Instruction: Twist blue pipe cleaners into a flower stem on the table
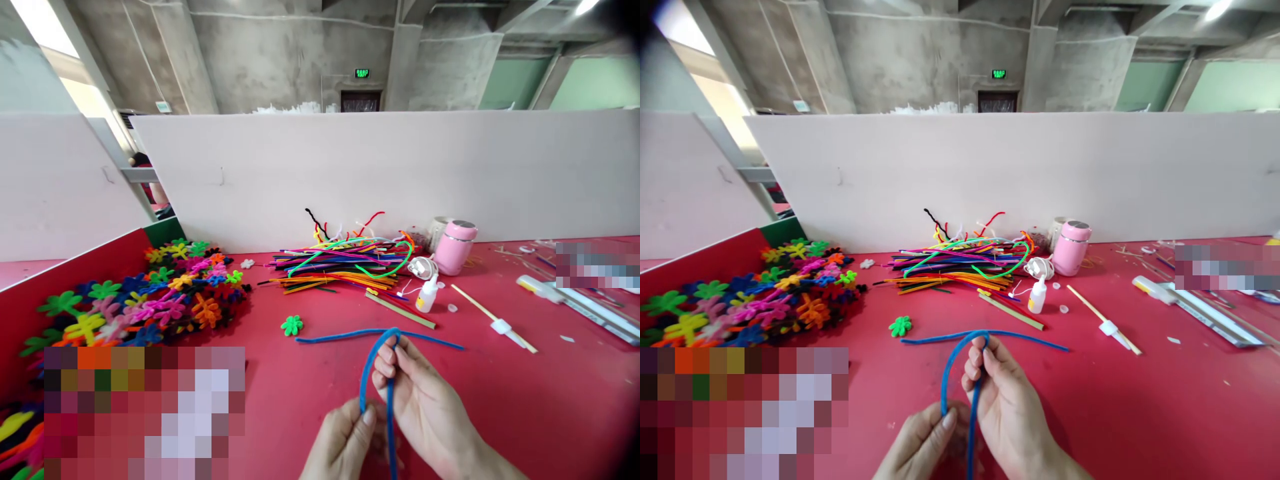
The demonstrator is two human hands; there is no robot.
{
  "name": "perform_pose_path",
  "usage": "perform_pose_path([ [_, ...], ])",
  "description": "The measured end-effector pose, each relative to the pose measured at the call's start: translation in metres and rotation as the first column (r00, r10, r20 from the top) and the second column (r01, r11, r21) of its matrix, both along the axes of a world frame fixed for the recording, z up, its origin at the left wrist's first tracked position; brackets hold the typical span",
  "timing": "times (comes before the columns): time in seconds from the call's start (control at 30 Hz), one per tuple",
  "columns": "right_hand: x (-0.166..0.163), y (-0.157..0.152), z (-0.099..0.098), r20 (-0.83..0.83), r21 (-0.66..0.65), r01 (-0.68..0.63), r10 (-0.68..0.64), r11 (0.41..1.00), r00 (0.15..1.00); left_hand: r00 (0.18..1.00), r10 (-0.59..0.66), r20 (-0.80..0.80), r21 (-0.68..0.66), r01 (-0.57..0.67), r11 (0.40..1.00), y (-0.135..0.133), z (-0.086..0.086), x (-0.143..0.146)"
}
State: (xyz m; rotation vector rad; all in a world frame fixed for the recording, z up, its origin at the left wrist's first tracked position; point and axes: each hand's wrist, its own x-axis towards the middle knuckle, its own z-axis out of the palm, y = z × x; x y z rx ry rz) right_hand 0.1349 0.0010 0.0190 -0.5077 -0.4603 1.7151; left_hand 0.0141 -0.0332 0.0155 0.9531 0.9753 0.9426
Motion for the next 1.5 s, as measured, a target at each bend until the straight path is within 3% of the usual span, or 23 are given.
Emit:
perform_pose_path([
  [0.13, 0.003, 0.002, -0.001, 0.048, 0.064, 0.038, -0.041, 0.997, 0.998, 0.974, -0.129, 0.188, -0.188, 0.164, 0.968, 0.002, -0.016, 0.003],
  [0.27, 0.006, -0.001, -0.002, 0.265, 0.131, 0.026, -0.06, 0.991, 0.962, 0.957, -0.122, 0.262, -0.189, 0.175, 0.966, 0.009, -0.027, -0.001],
  [0.33, 0.007, -0.004, -0.001, 0.48, 0.17, -0.08, -0.012, 0.982, 0.877, 0.936, -0.083, 0.342, -0.176, 0.151, 0.973, 0.014, -0.026, -0.005],
  [0.43, 0.006, -0.007, 0.0, 0.768, 0.29, -0.286, -0.044, 0.913, 0.638, 0.919, -0.006, 0.393, -0.185, 0.086, 0.979, 0.017, -0.021, -0.009],
  [0.53, 0.006, -0.005, -0.001, 0.84, 0.368, -0.333, -0.157, 0.868, 0.519, 0.921, -0.019, 0.389, -0.197, 0.103, 0.975, 0.015, -0.018, -0.009],
  [0.73, 0.008, 0.001, -0.008, 0.825, 0.322, -0.26, -0.135, 0.91, 0.549, 0.921, -0.067, 0.384, -0.234, 0.168, 0.958, 0.011, -0.013, -0.008],
  [0.83, 0.008, 0.001, -0.006, 0.828, 0.288, -0.332, -0.06, 0.898, 0.557, 0.906, -0.146, 0.398, -0.258, 0.263, 0.929, 0.011, -0.011, -0.01],
  [0.93, 0.008, -0.001, -0.005, 0.828, 0.193, -0.458, 0.107, 0.867, 0.551, 0.884, -0.224, 0.41, -0.277, 0.355, 0.893, 0.008, -0.011, -0.01],
  [1.03, 0.007, -0.001, -0.007, 0.801, 0.12, -0.495, 0.21, 0.861, 0.56, 0.891, -0.249, 0.379, -0.28, 0.367, 0.887, 0.007, -0.011, -0.009],
  [1.23, 0.011, 0.006, -0.01, 0.733, 0.098, -0.328, 0.155, 0.939, 0.663, 0.922, -0.148, 0.358, -0.271, 0.254, 0.929, 0.012, -0.008, -0.008],
  [1.5, 0.014, 0.007, -0.007, 0.805, 0.152, -0.268, 0.038, 0.951, 0.593, 0.934, -0.145, 0.326, -0.236, 0.229, 0.944, 0.01, -0.008, -0.01],
])
